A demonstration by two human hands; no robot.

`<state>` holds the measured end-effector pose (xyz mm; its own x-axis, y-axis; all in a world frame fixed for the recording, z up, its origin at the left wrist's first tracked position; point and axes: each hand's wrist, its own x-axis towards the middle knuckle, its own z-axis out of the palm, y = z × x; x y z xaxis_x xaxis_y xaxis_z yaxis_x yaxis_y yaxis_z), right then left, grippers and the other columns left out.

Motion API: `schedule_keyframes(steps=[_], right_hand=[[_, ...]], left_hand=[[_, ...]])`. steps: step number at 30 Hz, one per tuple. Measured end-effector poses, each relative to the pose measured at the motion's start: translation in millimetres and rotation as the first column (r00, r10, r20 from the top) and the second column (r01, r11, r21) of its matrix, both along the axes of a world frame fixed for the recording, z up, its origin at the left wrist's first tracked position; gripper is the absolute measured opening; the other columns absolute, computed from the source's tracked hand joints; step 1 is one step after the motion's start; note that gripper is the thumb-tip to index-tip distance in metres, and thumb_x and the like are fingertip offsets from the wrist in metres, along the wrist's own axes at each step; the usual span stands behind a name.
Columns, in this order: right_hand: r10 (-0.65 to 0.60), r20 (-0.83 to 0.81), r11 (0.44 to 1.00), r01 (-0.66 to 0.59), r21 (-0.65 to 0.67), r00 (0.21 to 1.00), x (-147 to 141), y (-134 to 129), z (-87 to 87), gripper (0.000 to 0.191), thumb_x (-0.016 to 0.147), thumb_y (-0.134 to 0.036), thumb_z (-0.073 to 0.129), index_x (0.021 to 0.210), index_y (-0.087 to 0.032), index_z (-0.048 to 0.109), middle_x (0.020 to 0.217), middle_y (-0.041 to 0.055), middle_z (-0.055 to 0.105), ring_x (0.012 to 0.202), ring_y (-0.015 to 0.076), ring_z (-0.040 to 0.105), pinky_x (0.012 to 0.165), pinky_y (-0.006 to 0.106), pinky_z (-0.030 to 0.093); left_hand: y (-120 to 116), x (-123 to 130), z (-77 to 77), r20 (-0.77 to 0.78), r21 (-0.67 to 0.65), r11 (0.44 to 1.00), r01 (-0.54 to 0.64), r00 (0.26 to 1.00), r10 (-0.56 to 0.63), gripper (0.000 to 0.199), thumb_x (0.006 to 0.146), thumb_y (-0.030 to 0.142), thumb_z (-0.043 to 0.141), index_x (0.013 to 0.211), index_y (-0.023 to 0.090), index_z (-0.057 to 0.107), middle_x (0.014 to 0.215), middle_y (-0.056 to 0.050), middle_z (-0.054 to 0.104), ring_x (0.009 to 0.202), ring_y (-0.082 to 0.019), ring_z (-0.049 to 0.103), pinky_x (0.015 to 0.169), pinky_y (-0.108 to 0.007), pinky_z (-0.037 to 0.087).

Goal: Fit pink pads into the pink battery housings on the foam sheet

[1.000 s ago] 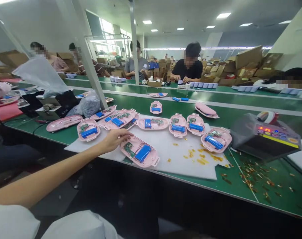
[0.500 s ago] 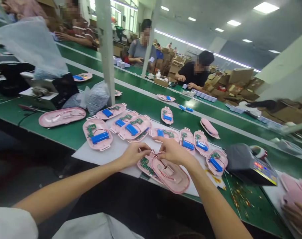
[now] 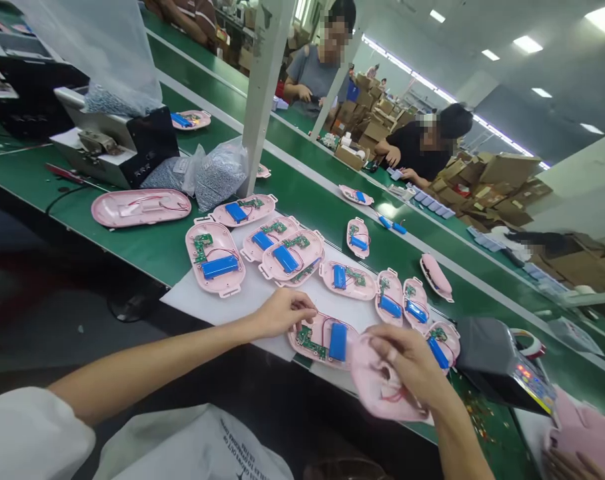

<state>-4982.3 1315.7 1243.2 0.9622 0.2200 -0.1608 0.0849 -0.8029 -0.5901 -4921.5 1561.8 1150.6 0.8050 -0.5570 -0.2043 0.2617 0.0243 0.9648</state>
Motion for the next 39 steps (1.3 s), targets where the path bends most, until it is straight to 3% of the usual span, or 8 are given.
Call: schedule_keyframes(steps=[4, 8, 11, 14, 18, 22, 28, 39], right_hand=[[0.187, 0.284, 0.938, -0.085, -0.336, 0.94, 13.2, 24.4, -7.3, 0.034, 0.098, -0.037, 0.044, 0.092, -0.022, 0.074, 0.074, 0.0063, 0.07, 0.069, 0.0181, 0.064, 0.064, 0.027, 0.045], [0.204, 0.511, 0.918, 0.018, -0.396, 0.835, 29.8, 49.7, -29.5, 0.038, 0.102, -0.033, 0.038, 0.1, -0.021, 0.075, 0.082, 0.0067, 0.073, 0.074, 0.0168, 0.066, 0.065, 0.026, 0.044], [0.207, 0.547, 0.93, 0.011, -0.368, 0.811, 36.3, 53.6, -30.7, 0.037, 0.102, -0.033, 0.039, 0.099, -0.022, 0.075, 0.085, 0.0047, 0.074, 0.075, 0.0157, 0.068, 0.065, 0.024, 0.045], [0.186, 0.573, 0.946, 0.012, -0.324, 0.798, 38.3, 49.8, -28.2, 0.034, 0.101, -0.034, 0.043, 0.097, -0.022, 0.075, 0.086, 0.0029, 0.074, 0.073, 0.0145, 0.068, 0.064, 0.024, 0.045], [0.116, 0.624, 0.969, 0.051, -0.243, 0.773, 40.8, 48.4, -31.6, 0.03, 0.1, -0.034, 0.047, 0.094, -0.021, 0.074, 0.084, 0.0016, 0.074, 0.071, 0.0133, 0.067, 0.063, 0.023, 0.044], [0.029, 0.589, 0.969, 0.123, -0.216, 0.807, 47.3, 50.3, -35.0, 0.032, 0.098, -0.038, 0.047, 0.091, -0.021, 0.074, 0.076, 0.002, 0.072, 0.066, 0.0148, 0.065, 0.061, 0.024, 0.042], [0.017, 0.344, 0.959, 0.082, -0.271, 0.939, 54.4, 46.8, -38.8, 0.024, 0.086, -0.044, 0.059, 0.083, -0.023, 0.071, 0.078, 0.0013, 0.07, 0.071, 0.017, 0.063, 0.062, 0.027, 0.039], [-0.046, 0.221, 0.945, 0.114, -0.306, 0.974, 57.1, 52.1, -39.7, 0.016, 0.078, -0.027, 0.061, 0.089, -0.019, 0.07, 0.085, 0.0036, 0.071, 0.081, 0.0201, 0.065, 0.069, 0.028, 0.041]], left_hand=[[-0.4, -4.4, -2.5, 0.386, 0.004, 1.0, 0.031, 0.922, -0.03, 0.017, 0.089, 0.028, 0.061, 0.089, 0.017, 0.074, 0.078, -0.005, 0.073, 0.064, -0.014, 0.064, 0.064, -0.024, 0.051], [-7.1, -8.1, -7.1, 0.827, 0.093, 0.973, -0.212, 0.56, 0.044, 0.025, 0.098, 0.031, 0.053, 0.09, 0.021, 0.075, 0.091, -0.007, 0.069, 0.084, -0.018, 0.062, 0.077, -0.029, 0.05], [-12.7, -6.1, -10.9, 0.909, -0.022, 0.887, -0.461, 0.361, 0.21, 0.028, 0.098, 0.034, 0.054, 0.086, 0.022, 0.076, 0.092, -0.009, 0.061, 0.088, -0.02, 0.058, 0.078, -0.033, 0.051], [-17.6, -2.0, -13.9, 0.833, -0.125, 0.89, -0.439, 0.441, 0.335, 0.025, 0.097, 0.033, 0.056, 0.085, 0.02, 0.074, 0.102, -0.009, 0.059, 0.082, -0.016, 0.06, 0.074, -0.03, 0.054], [-23.7, 3.0, -12.6, 0.568, -0.202, 0.92, -0.336, 0.725, 0.389, 0.014, 0.087, 0.028, 0.071, 0.095, 0.019, 0.065, 0.106, -0.006, 0.065, 0.077, -0.013, 0.065, 0.069, -0.026, 0.055], [-23.4, 9.4, -6.5, 0.141, -0.177, 0.94, -0.292, 0.938, 0.318, 0.047, 0.07, 0.024, 0.083, 0.107, 0.019, 0.054, 0.088, -0.001, 0.068, 0.066, -0.014, 0.066, 0.056, -0.022, 0.052], [-20.7, 11.8, -7.0, 0.16, -0.198, 0.953, -0.231, 0.951, 0.264, 0.041, 0.066, 0.031, 0.086, 0.094, 0.015, 0.06, 0.083, -0.004, 0.069, 0.072, -0.017, 0.069, 0.061, -0.024, 0.054], [-24.2, 17.6, -2.5, 0.151, -0.014, 0.961, -0.276, 0.95, 0.275, 0.049, 0.058, 0.039, 0.087, 0.092, 0.016, 0.061, 0.084, -0.005, 0.071, 0.07, -0.018, 0.068, 0.064, -0.027, 0.058]])
